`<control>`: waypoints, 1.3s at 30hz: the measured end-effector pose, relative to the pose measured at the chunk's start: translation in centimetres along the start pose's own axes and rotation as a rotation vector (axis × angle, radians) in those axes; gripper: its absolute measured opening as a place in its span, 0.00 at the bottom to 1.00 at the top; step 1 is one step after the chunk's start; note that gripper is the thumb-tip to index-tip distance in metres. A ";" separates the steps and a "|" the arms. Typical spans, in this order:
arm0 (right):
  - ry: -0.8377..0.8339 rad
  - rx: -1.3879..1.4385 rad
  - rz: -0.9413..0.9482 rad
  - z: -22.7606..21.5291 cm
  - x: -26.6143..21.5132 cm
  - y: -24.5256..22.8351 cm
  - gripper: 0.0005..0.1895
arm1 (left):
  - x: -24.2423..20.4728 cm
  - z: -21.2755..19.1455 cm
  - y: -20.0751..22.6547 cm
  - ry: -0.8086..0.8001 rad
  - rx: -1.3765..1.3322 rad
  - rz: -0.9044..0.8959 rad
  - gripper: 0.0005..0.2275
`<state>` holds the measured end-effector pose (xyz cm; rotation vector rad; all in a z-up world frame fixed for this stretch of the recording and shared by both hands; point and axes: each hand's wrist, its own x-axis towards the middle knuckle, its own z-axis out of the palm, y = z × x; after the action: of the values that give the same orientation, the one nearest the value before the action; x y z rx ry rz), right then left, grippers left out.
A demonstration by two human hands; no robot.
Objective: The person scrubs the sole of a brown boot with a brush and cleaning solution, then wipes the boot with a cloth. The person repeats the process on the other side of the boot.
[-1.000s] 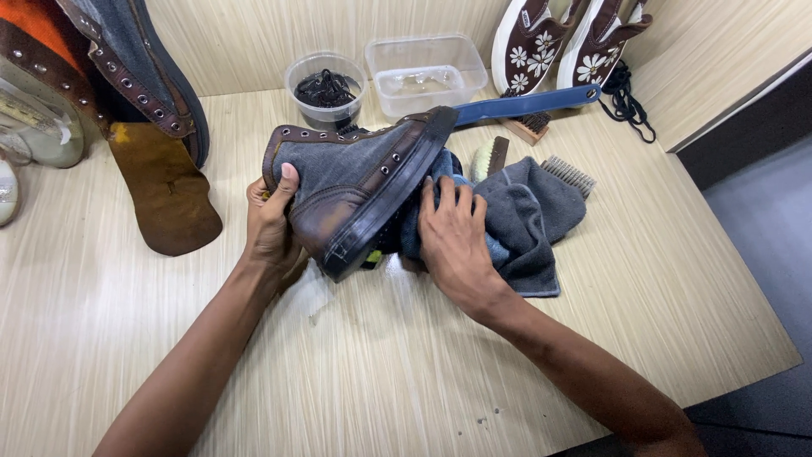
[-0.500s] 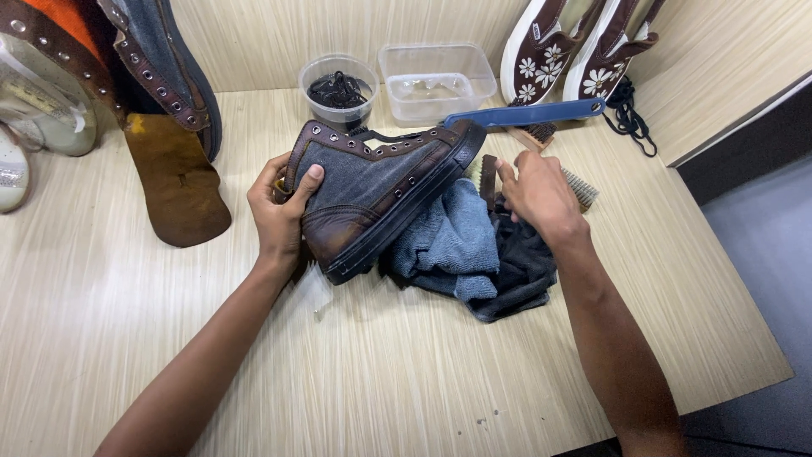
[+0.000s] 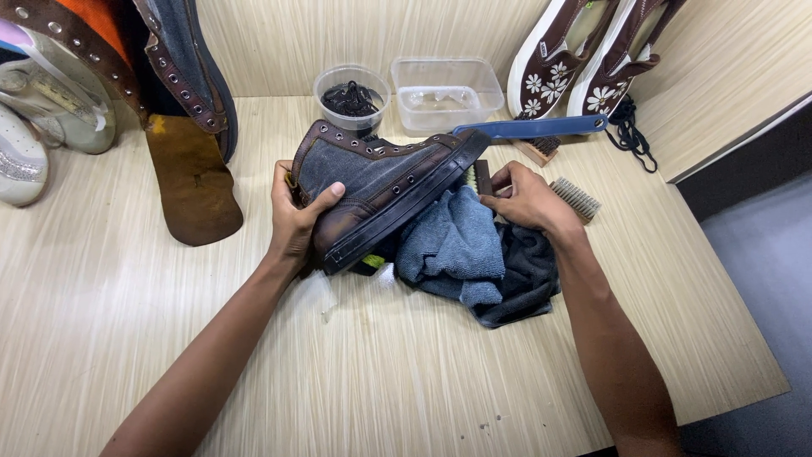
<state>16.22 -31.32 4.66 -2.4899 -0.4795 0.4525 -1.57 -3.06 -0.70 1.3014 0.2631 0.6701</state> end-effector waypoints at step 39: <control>0.145 -0.335 -0.516 -0.5 22.3 -5.4 0.35 | 1.5 -0.2 -1.0 0.176 -0.001 -0.083 0.24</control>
<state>34.70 -17.79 3.41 -2.5455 -1.1749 -0.0176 -0.15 -2.12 -1.37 1.2251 0.4583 0.7148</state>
